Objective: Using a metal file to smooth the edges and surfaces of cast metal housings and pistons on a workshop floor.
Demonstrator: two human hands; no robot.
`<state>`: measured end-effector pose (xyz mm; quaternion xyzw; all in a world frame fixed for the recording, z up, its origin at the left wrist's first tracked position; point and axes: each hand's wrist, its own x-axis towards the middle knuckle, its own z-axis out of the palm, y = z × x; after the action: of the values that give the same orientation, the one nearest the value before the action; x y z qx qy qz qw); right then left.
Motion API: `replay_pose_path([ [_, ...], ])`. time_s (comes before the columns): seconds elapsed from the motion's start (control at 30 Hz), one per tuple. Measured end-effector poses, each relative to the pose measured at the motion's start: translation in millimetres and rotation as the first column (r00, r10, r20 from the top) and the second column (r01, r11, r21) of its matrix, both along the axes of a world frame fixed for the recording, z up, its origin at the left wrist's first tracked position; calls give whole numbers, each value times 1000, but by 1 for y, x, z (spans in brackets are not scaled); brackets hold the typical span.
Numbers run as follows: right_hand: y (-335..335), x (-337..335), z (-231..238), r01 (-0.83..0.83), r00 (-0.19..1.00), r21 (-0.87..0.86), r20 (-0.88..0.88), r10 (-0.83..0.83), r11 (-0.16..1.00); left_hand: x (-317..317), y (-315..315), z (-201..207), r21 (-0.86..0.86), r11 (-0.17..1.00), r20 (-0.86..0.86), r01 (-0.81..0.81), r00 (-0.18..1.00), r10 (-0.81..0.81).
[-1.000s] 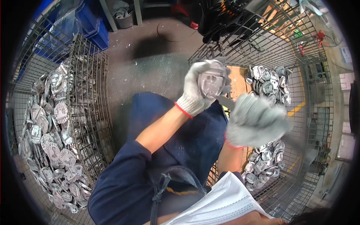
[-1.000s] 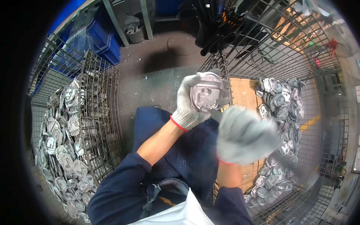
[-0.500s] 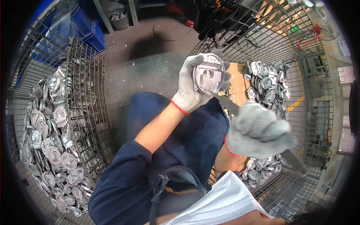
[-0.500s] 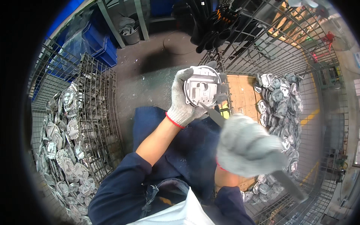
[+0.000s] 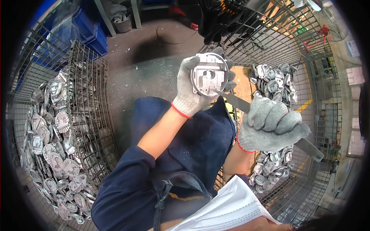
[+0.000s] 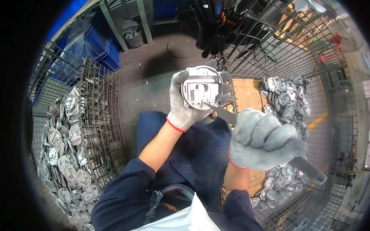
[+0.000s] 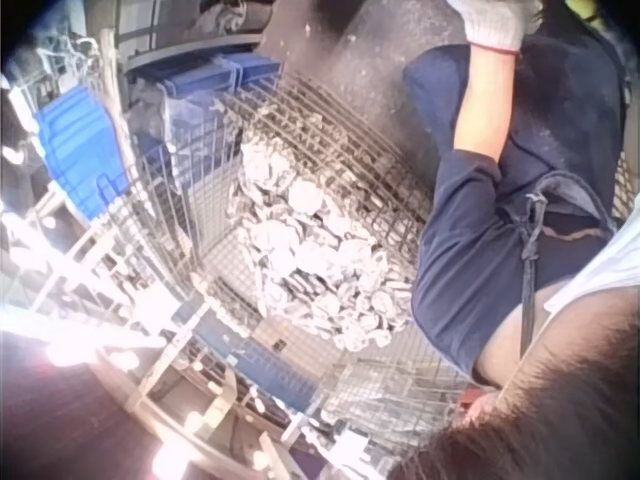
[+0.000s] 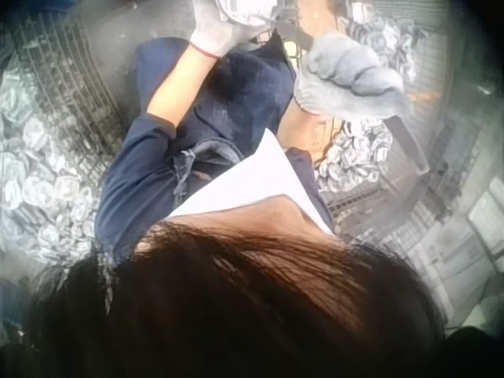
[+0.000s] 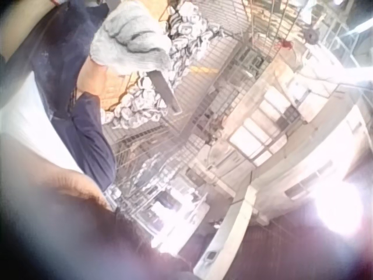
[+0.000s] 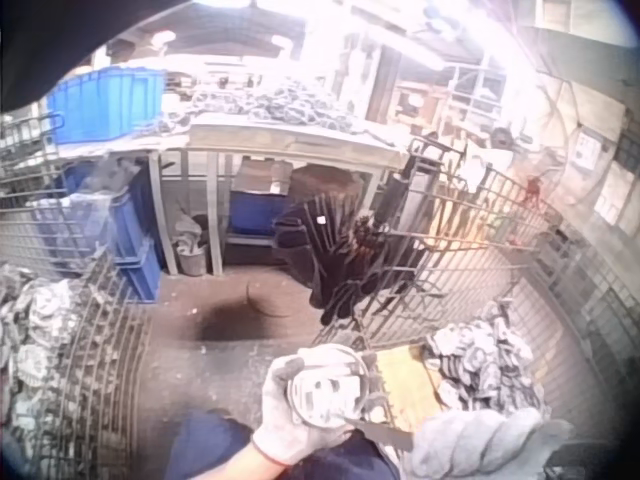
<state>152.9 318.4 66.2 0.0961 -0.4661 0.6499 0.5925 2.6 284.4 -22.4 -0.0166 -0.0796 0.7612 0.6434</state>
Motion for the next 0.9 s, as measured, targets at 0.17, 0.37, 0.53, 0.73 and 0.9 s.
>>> replay_pose_path([
  [0.17, -6, -8, -2, 52, 996, 10, 66, -53, 999, -1, 0, -3, -63, 998, -19, -5, 1000, 3],
  [0.37, -7, -16, -5, 113, 988, -54, 115, -106, 992, 12, 5, -2, -264, 960, -225, -98, 974, 38],
  [0.53, -13, -22, -8, 112, 993, 31, 35, -113, 993, 7, 1, 0, -128, 991, -110, -41, 994, 27],
  [0.73, -11, 0, 7, -100, 995, -42, -16, 99, 994, 5, -3, 1, -42, 999, -183, -13, 983, 5],
  [0.9, -18, 17, 14, 149, 987, 202, -88, -133, 968, 4, -6, 1, -20, 999, -50, -36, 998, 35],
])
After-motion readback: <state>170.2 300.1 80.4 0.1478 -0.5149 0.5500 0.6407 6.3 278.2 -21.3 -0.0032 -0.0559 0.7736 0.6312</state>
